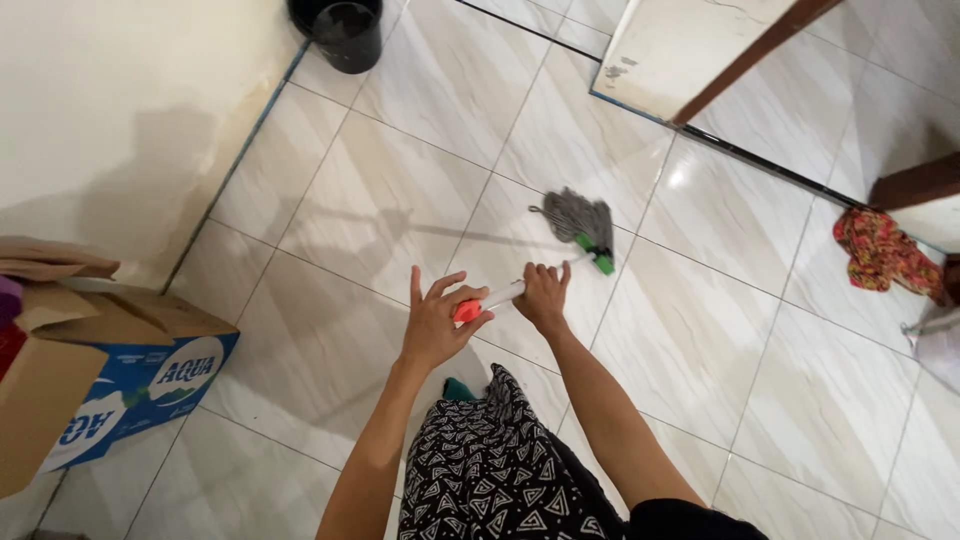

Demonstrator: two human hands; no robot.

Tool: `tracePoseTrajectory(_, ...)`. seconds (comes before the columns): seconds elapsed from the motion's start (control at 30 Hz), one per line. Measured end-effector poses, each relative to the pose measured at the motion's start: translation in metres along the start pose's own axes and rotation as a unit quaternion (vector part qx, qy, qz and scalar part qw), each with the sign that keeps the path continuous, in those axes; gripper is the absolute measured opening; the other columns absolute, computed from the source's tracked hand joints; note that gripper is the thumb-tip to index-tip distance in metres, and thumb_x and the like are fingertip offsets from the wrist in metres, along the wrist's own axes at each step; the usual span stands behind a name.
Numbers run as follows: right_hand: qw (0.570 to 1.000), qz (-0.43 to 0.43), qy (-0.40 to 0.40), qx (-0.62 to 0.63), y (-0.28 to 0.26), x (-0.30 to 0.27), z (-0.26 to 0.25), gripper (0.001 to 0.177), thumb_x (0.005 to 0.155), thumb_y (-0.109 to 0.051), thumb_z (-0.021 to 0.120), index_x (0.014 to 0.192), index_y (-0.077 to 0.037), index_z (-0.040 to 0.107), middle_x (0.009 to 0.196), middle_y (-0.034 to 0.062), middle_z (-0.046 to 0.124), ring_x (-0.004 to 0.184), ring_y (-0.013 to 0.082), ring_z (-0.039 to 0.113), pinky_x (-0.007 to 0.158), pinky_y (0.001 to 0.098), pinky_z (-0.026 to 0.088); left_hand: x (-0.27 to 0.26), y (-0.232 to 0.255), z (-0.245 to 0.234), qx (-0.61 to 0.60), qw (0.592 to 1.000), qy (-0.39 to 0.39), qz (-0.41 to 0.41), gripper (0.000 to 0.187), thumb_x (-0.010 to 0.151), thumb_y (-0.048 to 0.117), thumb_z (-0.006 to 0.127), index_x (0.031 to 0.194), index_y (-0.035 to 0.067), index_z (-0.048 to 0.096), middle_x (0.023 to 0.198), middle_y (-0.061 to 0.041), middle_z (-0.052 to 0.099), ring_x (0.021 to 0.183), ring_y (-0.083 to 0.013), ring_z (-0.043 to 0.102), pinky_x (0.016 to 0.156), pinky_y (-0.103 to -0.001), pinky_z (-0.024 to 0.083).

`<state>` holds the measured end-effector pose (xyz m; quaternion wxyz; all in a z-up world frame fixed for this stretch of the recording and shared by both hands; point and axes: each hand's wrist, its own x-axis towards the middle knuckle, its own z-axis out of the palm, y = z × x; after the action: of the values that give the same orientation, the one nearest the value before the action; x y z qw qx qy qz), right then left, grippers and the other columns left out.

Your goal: Mopping a tiled floor with a mop and bucket.

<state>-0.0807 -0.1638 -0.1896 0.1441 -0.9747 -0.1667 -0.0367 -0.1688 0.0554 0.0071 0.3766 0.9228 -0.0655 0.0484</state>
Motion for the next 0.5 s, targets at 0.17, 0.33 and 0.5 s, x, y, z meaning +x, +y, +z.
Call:
tracePoseTrajectory(0.17,0.995,0.085,-0.036,-0.036,0.048,-0.047,-0.017,0.031,0.077,-0.025,0.074,0.098,-0.006,0.062,0.089,0.0109,0.067,0.096,0.0352,0.064,0.116,0.0635,0.024,0.011,0.025,0.037,-0.04,0.996,-0.072,-0.021,0.039,0.088,0.045,0.076,0.117,0.019,0.074,0.08,0.005,0.077,0.137,-0.0211,0.052,0.125,-0.063,0.003)
tracePoseTrajectory(0.33,0.991,0.116,-0.051,-0.039,0.075,-0.079,-0.031,0.034,0.075,-0.031,0.076,0.094,-0.005,0.063,0.084,0.0122,0.067,0.093,0.0369,0.065,0.115,0.0658,0.024,0.014,0.042,0.067,-0.057,0.993,-0.099,-0.028,0.039,0.088,0.046,0.075,0.117,0.02,0.073,0.09,0.004,0.077,0.14,-0.0217,0.048,0.125,-0.06,0.002)
tracePoseTrajectory(0.5,0.99,0.12,-0.06,-0.049,0.073,-0.084,-0.036,0.026,0.079,-0.03,0.073,0.092,-0.009,0.065,0.084,0.0123,0.066,0.09,0.0373,0.065,0.116,0.0688,0.022,0.011,0.066,0.06,-0.05,0.995,-0.081,-0.016,0.037,0.089,0.045,0.073,0.116,0.019,0.072,0.095,0.002,0.077,0.14,-0.0214,0.048,0.126,-0.058,0.003)
